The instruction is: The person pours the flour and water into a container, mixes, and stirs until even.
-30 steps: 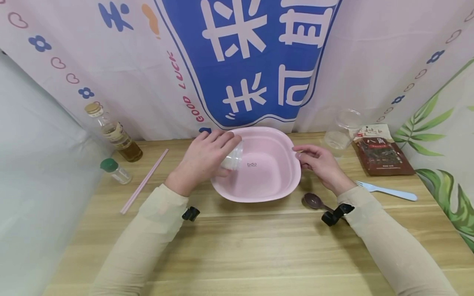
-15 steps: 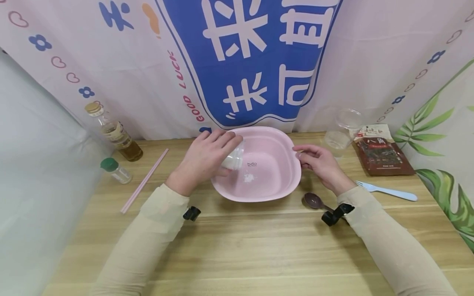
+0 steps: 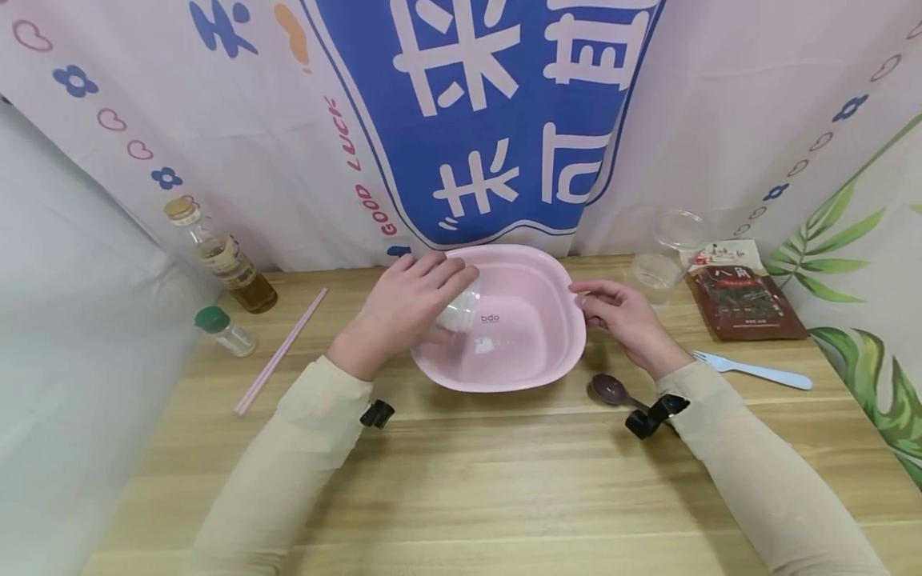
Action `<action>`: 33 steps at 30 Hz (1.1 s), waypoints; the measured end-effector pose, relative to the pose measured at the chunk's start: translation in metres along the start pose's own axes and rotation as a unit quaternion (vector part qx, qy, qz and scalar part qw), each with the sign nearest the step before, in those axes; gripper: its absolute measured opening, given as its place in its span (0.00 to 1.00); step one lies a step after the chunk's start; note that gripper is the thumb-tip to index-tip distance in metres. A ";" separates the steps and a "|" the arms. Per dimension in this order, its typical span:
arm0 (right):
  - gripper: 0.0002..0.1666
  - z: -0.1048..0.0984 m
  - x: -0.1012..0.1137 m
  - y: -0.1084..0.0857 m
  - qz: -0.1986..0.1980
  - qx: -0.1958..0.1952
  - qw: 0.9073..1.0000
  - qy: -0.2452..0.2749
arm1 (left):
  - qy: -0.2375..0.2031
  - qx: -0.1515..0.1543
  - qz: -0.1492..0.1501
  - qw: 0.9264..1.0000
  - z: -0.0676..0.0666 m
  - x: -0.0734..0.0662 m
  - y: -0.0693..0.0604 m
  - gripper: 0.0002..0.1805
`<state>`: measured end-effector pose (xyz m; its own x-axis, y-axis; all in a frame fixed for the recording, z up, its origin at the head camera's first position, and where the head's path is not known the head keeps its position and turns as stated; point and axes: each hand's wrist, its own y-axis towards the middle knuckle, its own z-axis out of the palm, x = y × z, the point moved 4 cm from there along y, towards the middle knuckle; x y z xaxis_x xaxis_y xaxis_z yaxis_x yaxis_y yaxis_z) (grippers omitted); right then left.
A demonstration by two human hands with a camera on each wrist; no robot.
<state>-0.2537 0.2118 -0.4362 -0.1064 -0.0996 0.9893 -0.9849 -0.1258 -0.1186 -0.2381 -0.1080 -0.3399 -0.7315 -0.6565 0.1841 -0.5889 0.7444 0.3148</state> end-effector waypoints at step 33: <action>0.22 0.001 0.001 0.000 -0.006 0.000 1.000 0.017 | -0.059 0.044 -0.045 0.996 0.004 0.005 0.003 0.55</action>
<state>-0.2533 0.2109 -0.4356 -0.0990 -0.0636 0.9931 -0.9861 -0.1278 -0.1065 -0.2448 -0.1080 -0.3415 -0.7073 -0.7054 0.0460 -0.6776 0.6951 0.2404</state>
